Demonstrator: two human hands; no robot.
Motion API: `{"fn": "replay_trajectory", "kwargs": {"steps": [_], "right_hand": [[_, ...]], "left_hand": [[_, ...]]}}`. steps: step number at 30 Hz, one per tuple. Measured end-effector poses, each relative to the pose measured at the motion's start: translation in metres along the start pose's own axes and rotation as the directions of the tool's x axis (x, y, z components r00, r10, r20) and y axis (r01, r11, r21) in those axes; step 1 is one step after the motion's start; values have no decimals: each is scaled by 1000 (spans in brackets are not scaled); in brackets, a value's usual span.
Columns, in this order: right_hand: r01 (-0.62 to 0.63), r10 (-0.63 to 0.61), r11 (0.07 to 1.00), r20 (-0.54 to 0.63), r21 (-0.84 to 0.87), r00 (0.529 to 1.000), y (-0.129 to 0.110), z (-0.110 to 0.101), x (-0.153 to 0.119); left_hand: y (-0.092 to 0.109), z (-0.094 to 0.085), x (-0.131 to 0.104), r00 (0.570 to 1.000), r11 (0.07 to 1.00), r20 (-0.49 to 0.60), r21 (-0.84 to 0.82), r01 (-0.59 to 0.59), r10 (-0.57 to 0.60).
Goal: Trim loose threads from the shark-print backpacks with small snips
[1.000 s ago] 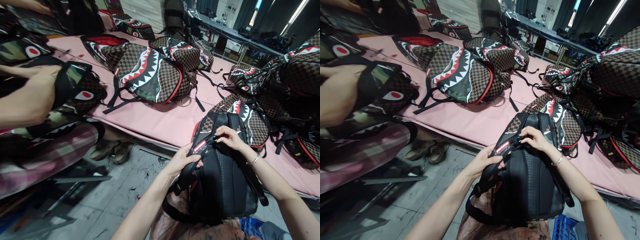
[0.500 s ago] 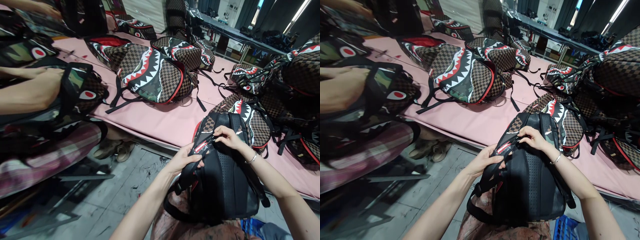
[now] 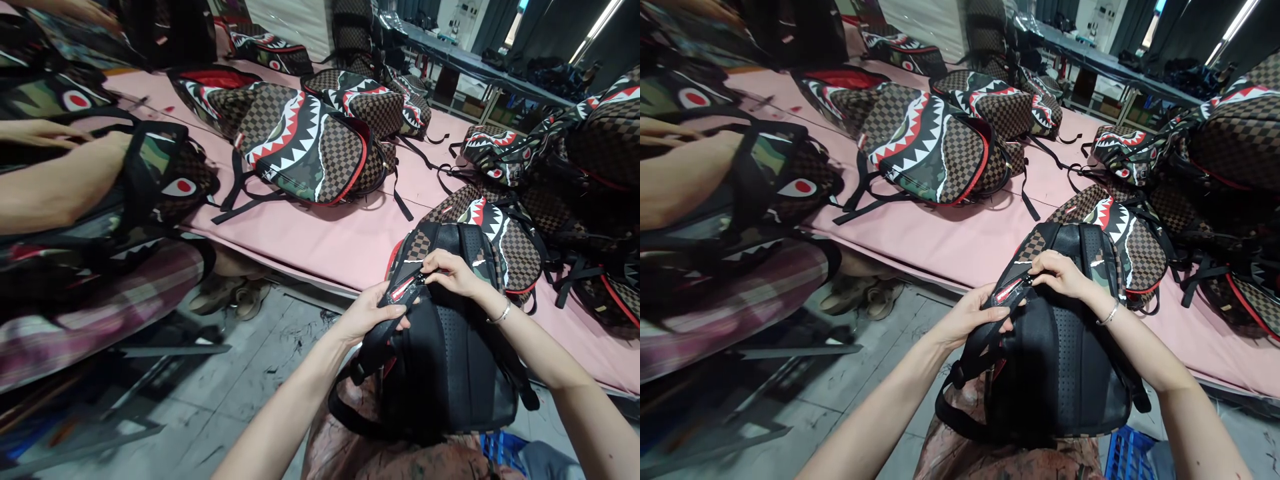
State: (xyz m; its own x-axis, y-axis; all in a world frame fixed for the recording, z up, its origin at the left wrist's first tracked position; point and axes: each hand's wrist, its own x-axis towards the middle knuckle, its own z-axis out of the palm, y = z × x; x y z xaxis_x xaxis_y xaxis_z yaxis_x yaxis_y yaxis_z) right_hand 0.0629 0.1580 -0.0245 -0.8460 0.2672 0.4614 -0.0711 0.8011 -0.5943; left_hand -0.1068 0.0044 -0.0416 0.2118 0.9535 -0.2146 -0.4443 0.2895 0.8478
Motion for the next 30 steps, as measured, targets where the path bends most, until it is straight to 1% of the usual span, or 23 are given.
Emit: {"fn": "replay_trajectory", "kwargs": {"steps": [4, 8, 11, 13, 14, 15, 16, 17, 19, 20, 21, 23, 24, 26, 27, 28, 30], "right_hand": [[29, -26, 998, 73, -49, 997, -9, 0, 4], [78, -70, 994, 99, -80, 993, -20, 1, 6], [79, -70, 991, 84, -111, 994, -28, 4, 4], [35, -29, 991, 46, -127, 999, -33, 8, -1], [-5, 6, 992, 5, -125, 1000, -36, 11, -5], [-59, 54, 992, -50, -111, 997, -39, 14, -10], [-128, 117, 988, -120, -89, 986, -42, 17, -17], [-204, 188, 977, -197, -62, 962, -45, 21, -24], [-356, 328, 934, -334, -24, 884, -52, 29, -40], [-421, 382, 907, -381, -21, 842, -56, 33, -47], [-474, 421, 880, -413, -28, 807, -60, 36, -55], [-543, 466, 838, -447, -53, 764, -69, 41, -65], [-560, 474, 826, -456, -65, 753, -73, 42, -69], [-567, 469, 818, -462, -93, 753, -81, 44, -72], [-563, 461, 819, -457, -111, 760, -85, 44, -72], [-558, 452, 819, -450, -133, 770, -89, 45, -72], [-558, 444, 810, -434, -180, 784, -96, 45, -71]], "left_hand": [[5, 8, -2, 1000, 1000, -21, 17, -16, 16], [6, 15, -3, 999, 999, -39, 19, -38, 38], [5, 19, -3, 996, 998, -70, 10, -63, 63], [2, 23, -3, 992, 996, -98, 34, -77, 80], [0, 25, -3, 987, 994, -125, 65, -91, 98], [-3, 28, -3, 976, 988, -171, 102, -115, 132], [-6, 31, -4, 957, 979, -230, 144, -147, 177], [-10, 34, -4, 928, 965, -293, 189, -180, 230], [-20, 38, -5, 854, 934, -403, 268, -235, 330], [-24, 39, -6, 823, 922, -437, 298, -248, 362], [-29, 40, -6, 801, 912, -458, 323, -254, 385], [-36, 42, -7, 756, 890, -492, 371, -266, 431], [-38, 42, -6, 730, 879, -511, 391, -272, 453], [-40, 43, -5, 684, 861, -542, 425, -279, 489], [-40, 44, -4, 674, 856, -547, 435, -279, 497], [-40, 45, -4, 673, 853, -545, 445, -272, 499], [-39, 45, -2, 684, 844, -536, 483, -232, 495]]}}
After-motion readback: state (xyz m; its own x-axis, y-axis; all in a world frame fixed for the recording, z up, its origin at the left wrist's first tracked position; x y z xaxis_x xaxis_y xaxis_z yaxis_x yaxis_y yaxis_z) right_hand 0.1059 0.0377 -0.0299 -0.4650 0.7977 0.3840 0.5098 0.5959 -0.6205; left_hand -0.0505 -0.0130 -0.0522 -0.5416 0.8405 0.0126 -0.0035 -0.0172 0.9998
